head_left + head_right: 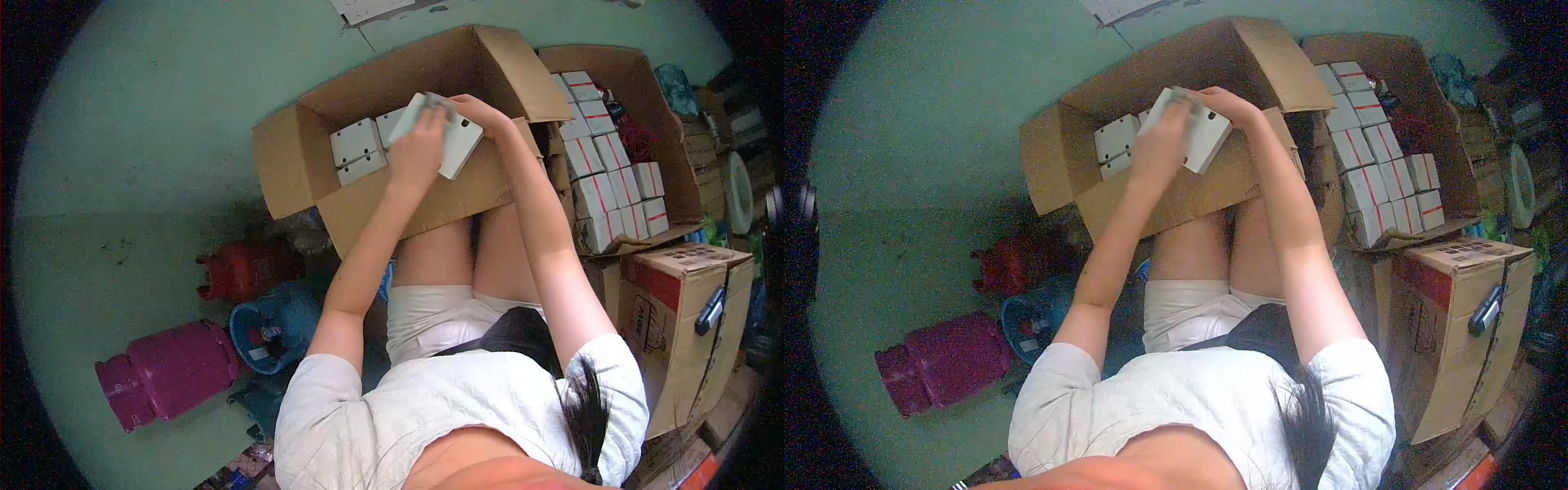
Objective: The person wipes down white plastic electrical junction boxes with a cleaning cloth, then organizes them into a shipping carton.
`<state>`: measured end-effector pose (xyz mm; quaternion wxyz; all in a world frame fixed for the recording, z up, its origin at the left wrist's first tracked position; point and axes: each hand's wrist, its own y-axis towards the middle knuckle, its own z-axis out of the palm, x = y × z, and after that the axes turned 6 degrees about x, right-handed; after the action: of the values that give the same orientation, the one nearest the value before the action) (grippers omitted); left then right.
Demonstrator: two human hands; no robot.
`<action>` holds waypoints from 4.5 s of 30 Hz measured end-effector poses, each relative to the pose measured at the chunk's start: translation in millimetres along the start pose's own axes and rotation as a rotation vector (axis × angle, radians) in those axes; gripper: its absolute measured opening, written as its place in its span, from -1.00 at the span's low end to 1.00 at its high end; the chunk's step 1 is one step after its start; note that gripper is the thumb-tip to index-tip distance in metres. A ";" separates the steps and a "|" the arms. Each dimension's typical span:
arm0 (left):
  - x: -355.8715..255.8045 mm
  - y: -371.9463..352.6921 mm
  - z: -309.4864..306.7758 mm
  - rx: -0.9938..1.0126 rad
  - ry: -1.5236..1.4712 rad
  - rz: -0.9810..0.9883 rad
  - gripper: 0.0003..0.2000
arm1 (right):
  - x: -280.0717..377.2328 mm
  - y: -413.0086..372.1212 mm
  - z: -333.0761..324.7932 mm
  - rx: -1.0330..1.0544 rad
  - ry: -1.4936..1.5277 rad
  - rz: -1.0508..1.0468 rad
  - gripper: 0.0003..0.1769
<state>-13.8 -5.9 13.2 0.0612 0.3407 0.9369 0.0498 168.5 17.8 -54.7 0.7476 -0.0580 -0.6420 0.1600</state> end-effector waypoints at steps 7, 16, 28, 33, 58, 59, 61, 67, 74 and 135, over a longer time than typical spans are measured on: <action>-3.7 -9.0 -0.4 0.049 -0.203 0.254 -0.58 | 3.8 -10.7 4.0 -0.015 0.012 -0.059 -0.44; -26.6 -29.3 -5.7 0.009 -0.238 0.256 -0.58 | 22.5 -25.3 19.5 -0.104 0.067 0.022 -0.34; -14.2 -27.5 -8.4 0.088 -0.233 0.304 -0.57 | 4.9 -7.4 5.2 0.042 0.057 -0.041 -0.36; 12.8 -8.5 -3.6 -0.081 -0.233 0.171 -0.53 | 3.7 -12.7 7.2 -0.053 -0.042 -0.012 -0.41; 24.0 -38.8 -5.4 -0.109 -0.373 -0.092 -0.47 | 4.2 -8.5 9.9 -0.030 -0.010 -0.008 -0.39; 24.5 -40.1 -4.0 -0.116 -0.371 -0.092 -0.47 | 4.6 -6.6 8.4 -0.038 -0.022 -0.013 -0.39; 16.9 -47.4 -7.7 -0.009 -0.306 0.070 -0.43 | 7.5 -9.0 8.9 -0.040 -0.026 -0.023 -0.40; 12.8 -72.2 -9.8 0.083 -0.204 0.253 -0.46 | 4.9 -7.0 4.1 -0.011 0.006 -0.007 -0.40; 22.4 -76.5 11.7 -0.127 -0.300 0.076 -0.50 | 5.9 -7.9 8.7 -0.086 -0.024 -0.032 -0.41; 24.4 5.3 -9.6 -0.253 -0.295 0.056 -0.49 | -2.6 -39.6 51.9 -0.713 -0.584 -0.595 -0.51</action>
<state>-30.4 13.3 21.4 0.2387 0.3598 0.8942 0.1181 123.9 -26.4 -36.8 0.4852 -0.0767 -0.8260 -0.2764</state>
